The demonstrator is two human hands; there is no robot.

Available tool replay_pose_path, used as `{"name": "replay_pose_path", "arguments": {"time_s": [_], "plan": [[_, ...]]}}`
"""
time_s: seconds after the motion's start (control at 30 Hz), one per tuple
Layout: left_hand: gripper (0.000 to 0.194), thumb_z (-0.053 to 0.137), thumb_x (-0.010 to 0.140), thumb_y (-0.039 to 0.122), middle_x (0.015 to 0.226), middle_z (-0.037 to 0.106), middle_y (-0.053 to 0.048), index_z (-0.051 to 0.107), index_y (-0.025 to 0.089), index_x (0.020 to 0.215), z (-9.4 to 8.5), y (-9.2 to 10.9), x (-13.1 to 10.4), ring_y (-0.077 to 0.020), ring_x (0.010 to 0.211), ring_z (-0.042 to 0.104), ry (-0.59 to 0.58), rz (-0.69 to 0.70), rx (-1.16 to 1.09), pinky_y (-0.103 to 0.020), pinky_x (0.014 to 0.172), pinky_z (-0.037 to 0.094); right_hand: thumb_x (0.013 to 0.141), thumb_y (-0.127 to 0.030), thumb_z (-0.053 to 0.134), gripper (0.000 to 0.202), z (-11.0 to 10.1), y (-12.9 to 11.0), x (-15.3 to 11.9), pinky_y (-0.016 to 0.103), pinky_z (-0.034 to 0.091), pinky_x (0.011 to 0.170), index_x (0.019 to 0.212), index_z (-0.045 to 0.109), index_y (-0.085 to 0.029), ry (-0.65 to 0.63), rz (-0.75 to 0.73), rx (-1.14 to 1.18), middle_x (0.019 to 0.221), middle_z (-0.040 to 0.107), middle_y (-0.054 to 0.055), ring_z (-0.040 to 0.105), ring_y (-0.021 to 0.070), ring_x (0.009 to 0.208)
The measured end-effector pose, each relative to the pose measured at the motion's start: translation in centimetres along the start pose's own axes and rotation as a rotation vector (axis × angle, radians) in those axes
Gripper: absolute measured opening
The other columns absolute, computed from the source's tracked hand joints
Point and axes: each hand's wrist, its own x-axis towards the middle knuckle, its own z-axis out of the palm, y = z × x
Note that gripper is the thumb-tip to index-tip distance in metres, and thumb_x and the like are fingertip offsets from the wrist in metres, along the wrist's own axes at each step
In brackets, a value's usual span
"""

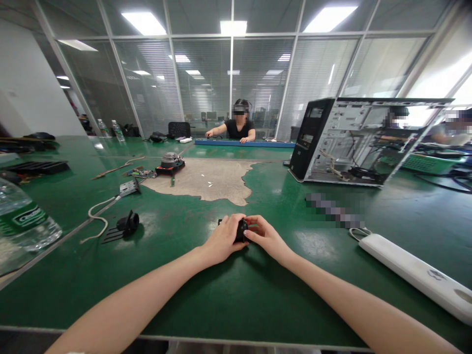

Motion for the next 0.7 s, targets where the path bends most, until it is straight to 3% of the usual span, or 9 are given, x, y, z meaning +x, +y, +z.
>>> {"name": "replay_pose_path", "arguments": {"time_s": [0.3,0.7], "plan": [[0.058,0.062,0.070,0.025,0.116,0.043,-0.007,0.028,0.022,0.118,0.11,-0.08,0.00,-0.0229,0.097,0.044,0.004,0.014,0.012,-0.040,0.082,0.042,0.071,-0.028,0.062,0.022,-0.02,-0.06,-0.12,0.027,0.047,0.067,0.083,0.046,-0.020,-0.033,-0.035,0.068,0.081,0.052,-0.001,0.055,0.0130,0.077],[0.058,0.062,0.070,0.024,0.115,0.044,-0.007,0.028,0.022,0.118,0.07,-0.10,-0.01,-0.0227,0.097,0.044,0.003,0.010,-0.004,-0.039,0.082,0.041,0.069,-0.027,0.063,0.026,0.03,-0.42,-0.25,0.029,0.046,0.071,0.086,0.045,-0.021,-0.050,-0.020,0.039,0.089,0.053,0.001,0.054,0.0149,0.086]]}}
